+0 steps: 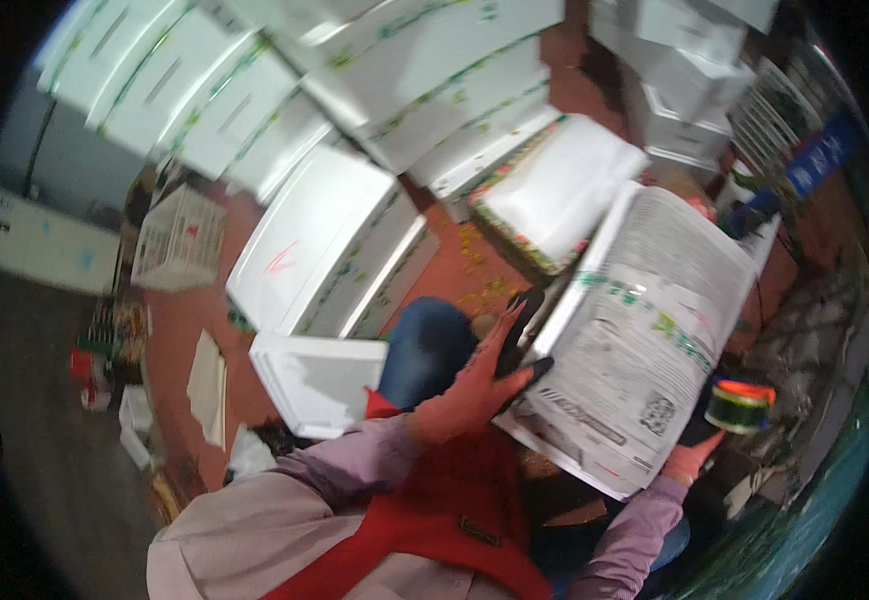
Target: The person lines a white styrofoam box with newspaper, places cucumbers inside, and seals the box with tape. The person repeats this process for multiple boxes, arranging cucumbers neatly before closing each container.
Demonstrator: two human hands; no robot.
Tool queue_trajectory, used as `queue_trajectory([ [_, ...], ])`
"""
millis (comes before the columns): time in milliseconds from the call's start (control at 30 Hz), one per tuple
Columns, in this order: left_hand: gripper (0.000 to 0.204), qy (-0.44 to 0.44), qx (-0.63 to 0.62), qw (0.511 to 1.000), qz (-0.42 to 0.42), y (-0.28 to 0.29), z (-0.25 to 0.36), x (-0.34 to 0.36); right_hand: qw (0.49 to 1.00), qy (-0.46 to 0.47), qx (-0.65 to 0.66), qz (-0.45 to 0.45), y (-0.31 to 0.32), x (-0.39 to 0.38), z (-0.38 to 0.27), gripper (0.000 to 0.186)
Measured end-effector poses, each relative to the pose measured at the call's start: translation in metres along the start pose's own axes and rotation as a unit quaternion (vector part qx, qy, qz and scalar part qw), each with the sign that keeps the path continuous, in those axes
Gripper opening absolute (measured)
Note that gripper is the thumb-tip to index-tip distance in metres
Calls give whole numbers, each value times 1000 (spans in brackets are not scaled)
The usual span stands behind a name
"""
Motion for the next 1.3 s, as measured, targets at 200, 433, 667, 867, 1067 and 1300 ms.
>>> queue_trajectory([
  [200, 97, 75, 412, 898, 132, 224, -56, -121, 993, 81, -85, 28, 60, -24, -14, 90],
  [433, 76, 179, 501, 839, -114, 276, -84, -157, 955, 219, -200, 26, 123, -101, -1, 84],
  [667, 57, -123, 522, 778, 329, 329, 223, -129, 939, 268, -145, 157, 108, -156, -78, 73],
  [867, 76, -312, 452, 827, 118, 151, 182, -48, 888, 350, -243, 173, 41, -221, -103, 63],
  [1067, 50, -418, 415, 792, -162, -62, 106, -50, 861, 403, -296, 93, -17, -211, -58, 55],
  [1300, 78, -320, 237, 811, -429, -67, 136, -37, 977, 164, 118, 66, -40, -204, -3, 40],
])
Point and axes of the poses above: each hand's wrist, its own x-axis towards the middle knuckle, its own y-axis out of the back of the hand, z = x × y, the point moved 5 cm from there along x, towards the middle knuckle, and after that the axes turned 3 degrees about -x, right-handed, at the moved point
